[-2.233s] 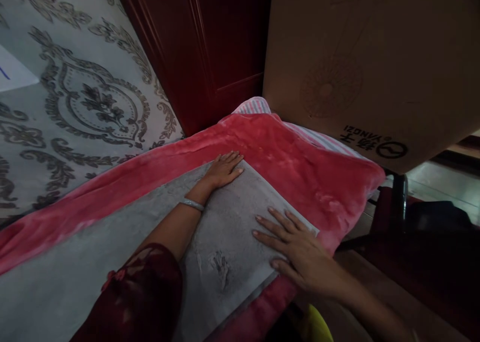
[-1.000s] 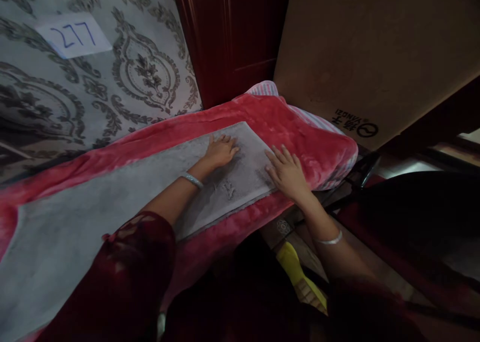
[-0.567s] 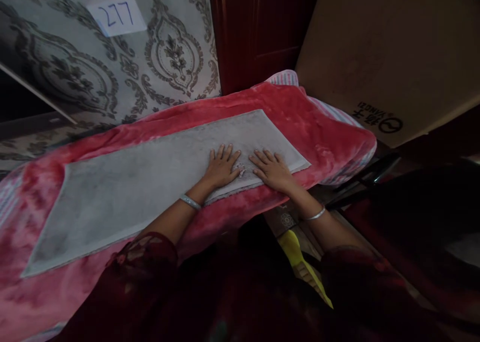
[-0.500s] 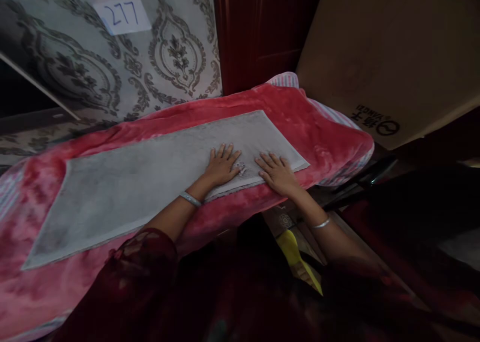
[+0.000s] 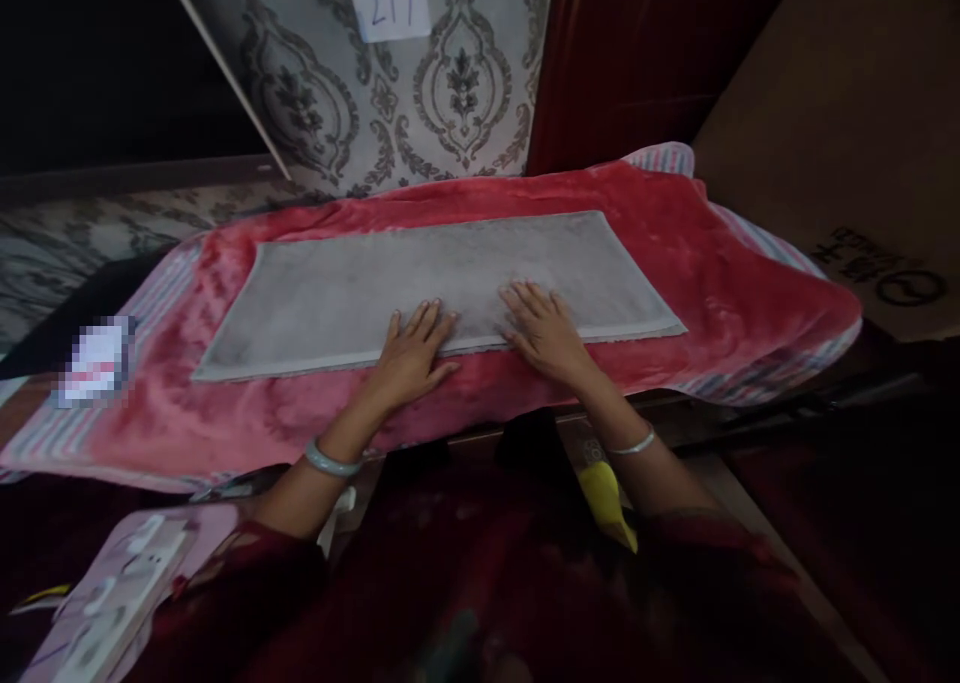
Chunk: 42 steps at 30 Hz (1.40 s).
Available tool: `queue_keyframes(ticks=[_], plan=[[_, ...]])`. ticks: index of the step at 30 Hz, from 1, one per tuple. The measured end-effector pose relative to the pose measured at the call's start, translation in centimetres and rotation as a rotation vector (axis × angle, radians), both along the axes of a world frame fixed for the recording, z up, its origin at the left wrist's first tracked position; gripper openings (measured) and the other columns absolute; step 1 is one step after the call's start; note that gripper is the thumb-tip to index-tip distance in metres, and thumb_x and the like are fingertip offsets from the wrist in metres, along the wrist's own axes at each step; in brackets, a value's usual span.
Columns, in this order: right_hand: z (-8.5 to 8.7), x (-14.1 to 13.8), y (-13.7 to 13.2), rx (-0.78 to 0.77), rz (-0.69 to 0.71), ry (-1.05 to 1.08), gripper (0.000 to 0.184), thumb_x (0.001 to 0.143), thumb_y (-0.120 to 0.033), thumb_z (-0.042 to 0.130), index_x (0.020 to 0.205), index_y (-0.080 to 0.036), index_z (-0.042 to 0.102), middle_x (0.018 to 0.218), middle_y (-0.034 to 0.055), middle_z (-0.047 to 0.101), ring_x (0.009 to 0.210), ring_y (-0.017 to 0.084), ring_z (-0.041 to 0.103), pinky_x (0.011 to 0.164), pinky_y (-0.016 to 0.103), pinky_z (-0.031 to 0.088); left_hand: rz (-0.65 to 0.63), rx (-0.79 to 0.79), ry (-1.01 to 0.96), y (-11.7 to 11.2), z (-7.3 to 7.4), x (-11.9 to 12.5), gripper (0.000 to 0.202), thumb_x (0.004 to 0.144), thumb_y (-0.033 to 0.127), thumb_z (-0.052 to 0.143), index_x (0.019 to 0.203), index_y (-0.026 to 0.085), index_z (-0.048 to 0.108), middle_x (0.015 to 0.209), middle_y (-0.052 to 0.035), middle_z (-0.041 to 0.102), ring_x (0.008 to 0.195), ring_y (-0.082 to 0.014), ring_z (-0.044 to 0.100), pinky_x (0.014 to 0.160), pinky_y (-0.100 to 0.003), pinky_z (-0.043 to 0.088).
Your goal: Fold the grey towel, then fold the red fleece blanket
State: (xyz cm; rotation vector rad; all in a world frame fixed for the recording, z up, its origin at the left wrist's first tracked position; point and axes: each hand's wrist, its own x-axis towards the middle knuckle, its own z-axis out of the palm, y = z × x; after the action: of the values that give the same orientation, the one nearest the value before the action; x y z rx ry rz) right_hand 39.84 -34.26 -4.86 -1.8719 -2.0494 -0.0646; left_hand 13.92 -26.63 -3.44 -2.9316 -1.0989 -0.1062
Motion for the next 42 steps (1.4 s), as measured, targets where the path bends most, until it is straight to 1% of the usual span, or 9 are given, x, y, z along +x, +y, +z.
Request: queue_keyframes(ticks=[6,10,13,16,21,27,33,37,42], plan=[[-2.5,-3.0,-0.7,-0.085,0.091,-0.058,0.053,0.104,-0.042,0.039,0.155,-0.027,0.044,0.163,0.0068,0.037,0.153,0.031,0.027,0.12,0.059,0.024,0.126,0.028,-0.03,-3.2,-2.3,-2.2,0.059,0.101,0.045,0.039,0.158,0.029,0.038,0.167,-0.0079,0.028,0.156,-0.0325,0.021,0.125,-0.06,0.018],[-2.7,-1.8,-2.4,-0.049,0.086,-0.007,0.049,0.104,-0.039,0.038,0.147,-0.025,0.055,0.155,0.0087,0.049,0.149,0.031,0.036,0.119,0.059,0.029,0.089,-0.035,-0.083,-3.1,-1.7,-3.9,0.054,0.103,0.042,0.034,0.153,0.027,0.046,0.161,-0.0075,0.041,0.152,-0.0272,0.032,0.125,-0.054,0.024],[-0.7,-2.0,0.2,-0.003,0.104,0.033,0.049,0.106,-0.039,0.031,0.143,-0.023,0.06,0.148,0.01,0.057,0.146,0.031,0.04,0.119,0.06,0.027,0.171,-0.029,-0.118,-0.1,0.4,-4.3,0.053,0.104,0.038,0.029,0.153,0.025,0.045,0.16,-0.0074,0.043,0.151,-0.0255,0.035,0.126,-0.053,0.022],[1.2,-3.6,5.2,0.017,0.146,0.041,0.054,0.106,-0.043,0.031,0.154,-0.024,0.047,0.158,0.0101,0.046,0.151,0.032,0.03,0.12,0.06,0.026,0.316,0.005,-0.111,3.5,2.2,-4.2,0.057,0.103,0.042,0.035,0.158,0.026,0.037,0.167,-0.0067,0.029,0.155,-0.0304,0.024,0.126,-0.058,0.017],[0.7,-5.8,9.5,-0.169,0.263,-0.063,0.058,0.104,-0.05,0.037,0.159,-0.032,0.035,0.168,0.0042,0.025,0.155,0.036,0.017,0.119,0.065,0.022,0.411,-0.051,-0.025,5.0,1.0,-4.7,0.069,0.099,0.056,0.04,0.161,0.027,0.031,0.17,-0.009,0.019,0.156,-0.0422,0.011,0.121,-0.071,0.015],[-1.4,-5.4,5.0,-0.174,0.287,-0.113,0.053,0.106,-0.043,0.035,0.158,-0.034,0.036,0.167,0.0012,0.029,0.155,0.032,0.018,0.12,0.061,0.024,0.415,-0.037,-0.018,2.5,-1.7,-6.5,0.062,0.102,0.053,0.034,0.159,0.03,0.035,0.169,-0.007,0.022,0.156,-0.0387,0.013,0.122,-0.068,0.014],[-4.2,-4.5,1.2,0.013,0.268,-0.03,0.049,0.106,-0.041,0.032,0.148,-0.031,0.054,0.156,0.005,0.048,0.148,0.031,0.037,0.114,0.058,0.038,0.346,-0.08,-0.096,-0.4,-1.0,-9.2,0.056,0.102,0.047,0.041,0.154,0.026,0.044,0.164,-0.0108,0.036,0.153,-0.0295,0.029,0.124,-0.058,0.024],[-3.4,-6.3,5.2,0.113,0.327,0.027,0.049,0.106,-0.041,0.031,0.137,-0.028,0.065,0.142,0.0082,0.062,0.144,0.032,0.043,0.113,0.056,0.041,0.488,-0.014,-0.138,1.9,0.8,-12.8,0.049,0.105,0.037,0.029,0.147,0.024,0.052,0.158,-0.0111,0.047,0.149,-0.0242,0.038,0.125,-0.057,0.021],[-0.7,-12.6,10.9,0.02,0.39,-0.101,0.053,0.104,-0.045,0.037,0.155,-0.032,0.044,0.165,0.0058,0.033,0.153,0.036,0.025,0.115,0.064,0.032,0.863,-0.001,-0.015,5.4,1.1,-16.8,0.06,0.103,0.045,0.038,0.157,0.02,0.039,0.166,-0.0157,0.028,0.155,-0.0358,0.022,0.122,-0.065,0.018]])
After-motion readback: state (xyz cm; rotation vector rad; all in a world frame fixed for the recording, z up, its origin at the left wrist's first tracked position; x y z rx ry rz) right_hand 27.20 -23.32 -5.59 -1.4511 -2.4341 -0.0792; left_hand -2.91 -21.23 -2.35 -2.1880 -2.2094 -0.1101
